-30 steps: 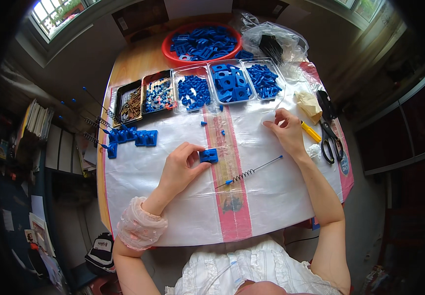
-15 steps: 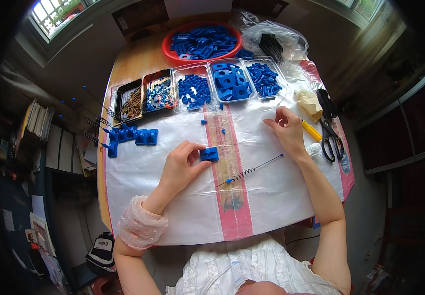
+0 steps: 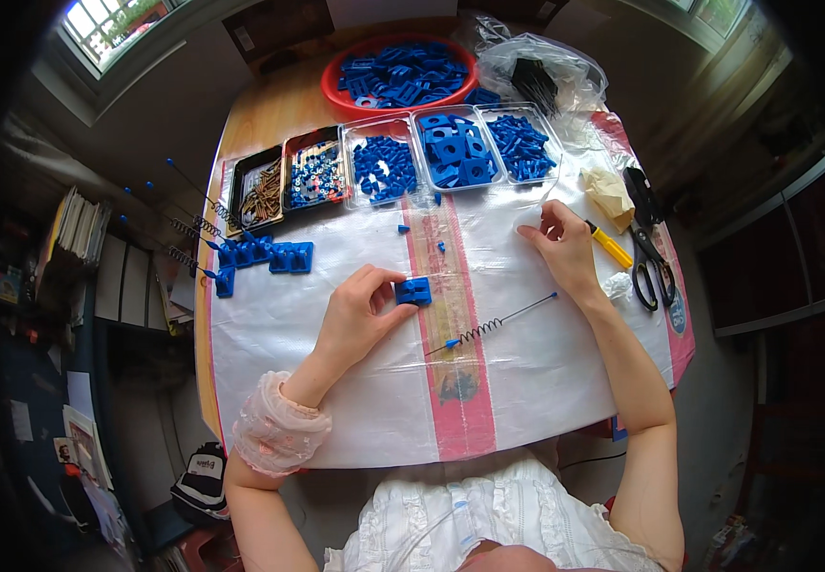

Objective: The recorder is assembling small electronic or mechanical components, inserting pins or wires into blue plastic blocks and using an adhesive applicator.

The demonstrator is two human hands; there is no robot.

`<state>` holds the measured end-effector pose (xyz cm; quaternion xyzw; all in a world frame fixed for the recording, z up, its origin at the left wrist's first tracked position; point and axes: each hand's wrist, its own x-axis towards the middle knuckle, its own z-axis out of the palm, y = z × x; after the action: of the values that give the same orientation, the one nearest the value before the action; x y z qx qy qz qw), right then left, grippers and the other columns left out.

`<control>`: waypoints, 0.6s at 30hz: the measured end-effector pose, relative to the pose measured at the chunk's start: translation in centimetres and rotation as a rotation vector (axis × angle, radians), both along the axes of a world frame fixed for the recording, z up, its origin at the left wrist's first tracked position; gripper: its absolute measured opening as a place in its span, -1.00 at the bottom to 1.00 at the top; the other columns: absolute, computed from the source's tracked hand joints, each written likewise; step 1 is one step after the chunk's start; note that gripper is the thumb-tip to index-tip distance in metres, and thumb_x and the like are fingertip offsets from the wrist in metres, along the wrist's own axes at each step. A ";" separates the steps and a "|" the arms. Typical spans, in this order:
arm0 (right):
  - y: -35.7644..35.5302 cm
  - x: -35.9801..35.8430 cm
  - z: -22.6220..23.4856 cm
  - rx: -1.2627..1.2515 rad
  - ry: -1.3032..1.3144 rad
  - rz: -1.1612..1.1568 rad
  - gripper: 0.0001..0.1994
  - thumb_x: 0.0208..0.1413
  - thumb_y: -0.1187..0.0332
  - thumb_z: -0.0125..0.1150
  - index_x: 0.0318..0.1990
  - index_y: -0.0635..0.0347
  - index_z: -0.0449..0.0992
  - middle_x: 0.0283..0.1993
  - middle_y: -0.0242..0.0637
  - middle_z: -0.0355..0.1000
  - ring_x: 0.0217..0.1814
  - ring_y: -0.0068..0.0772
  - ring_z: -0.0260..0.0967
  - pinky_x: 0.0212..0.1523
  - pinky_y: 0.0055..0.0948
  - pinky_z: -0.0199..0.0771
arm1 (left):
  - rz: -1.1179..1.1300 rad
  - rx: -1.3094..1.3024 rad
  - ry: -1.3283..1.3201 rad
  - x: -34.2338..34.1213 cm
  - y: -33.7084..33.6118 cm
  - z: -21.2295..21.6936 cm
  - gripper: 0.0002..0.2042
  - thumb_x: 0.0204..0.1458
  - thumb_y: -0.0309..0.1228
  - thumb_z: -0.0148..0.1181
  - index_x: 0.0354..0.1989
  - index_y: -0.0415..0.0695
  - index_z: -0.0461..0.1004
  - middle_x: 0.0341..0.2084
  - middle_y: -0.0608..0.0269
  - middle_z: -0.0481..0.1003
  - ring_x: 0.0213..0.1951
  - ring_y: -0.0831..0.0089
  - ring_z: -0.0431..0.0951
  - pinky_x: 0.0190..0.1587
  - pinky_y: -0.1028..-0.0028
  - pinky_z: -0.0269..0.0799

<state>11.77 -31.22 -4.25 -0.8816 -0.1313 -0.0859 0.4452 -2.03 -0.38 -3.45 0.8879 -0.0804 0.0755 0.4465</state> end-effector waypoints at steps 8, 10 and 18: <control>0.0 -0.7 1.3 0.025 -0.008 0.003 -0.63 -0.02 0.40 0.60 -0.09 0.27 0.58 -0.28 -0.34 0.53 -0.33 -0.55 0.38 -0.31 -0.49 0.43 | 0.007 0.002 0.001 -0.1 0.1 0.0 -0.61 -0.09 -0.49 0.58 -0.06 -0.20 0.61 -0.39 0.27 0.52 -0.40 0.47 0.49 -0.29 0.46 0.48; -0.3 -0.9 1.7 0.051 -0.050 -0.008 -0.63 -0.02 0.41 0.60 -0.10 0.26 0.56 -0.27 -0.34 0.52 -0.31 -0.53 0.38 -0.30 -0.47 0.44 | 0.009 -0.013 0.014 -0.2 0.1 0.1 -0.57 -0.09 -0.48 0.59 -0.03 -0.21 0.59 -0.38 0.27 0.52 -0.40 0.49 0.48 -0.30 0.48 0.47; -1.6 -3.6 5.2 0.062 -0.095 0.132 -0.84 0.10 0.50 0.47 -0.32 0.22 0.54 -0.34 -0.44 0.47 -0.35 -0.62 0.31 -0.39 -0.55 0.24 | 0.026 -0.075 0.117 -0.7 0.6 0.6 -0.46 -0.10 -0.48 0.62 0.07 -0.23 0.49 -0.37 0.27 0.53 -0.39 0.53 0.50 -0.28 0.51 0.51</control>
<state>8.20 -32.82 0.90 -0.8517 -0.2073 -0.1024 0.4702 -2.74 0.26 -2.80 0.8744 -0.0398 0.0322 0.4825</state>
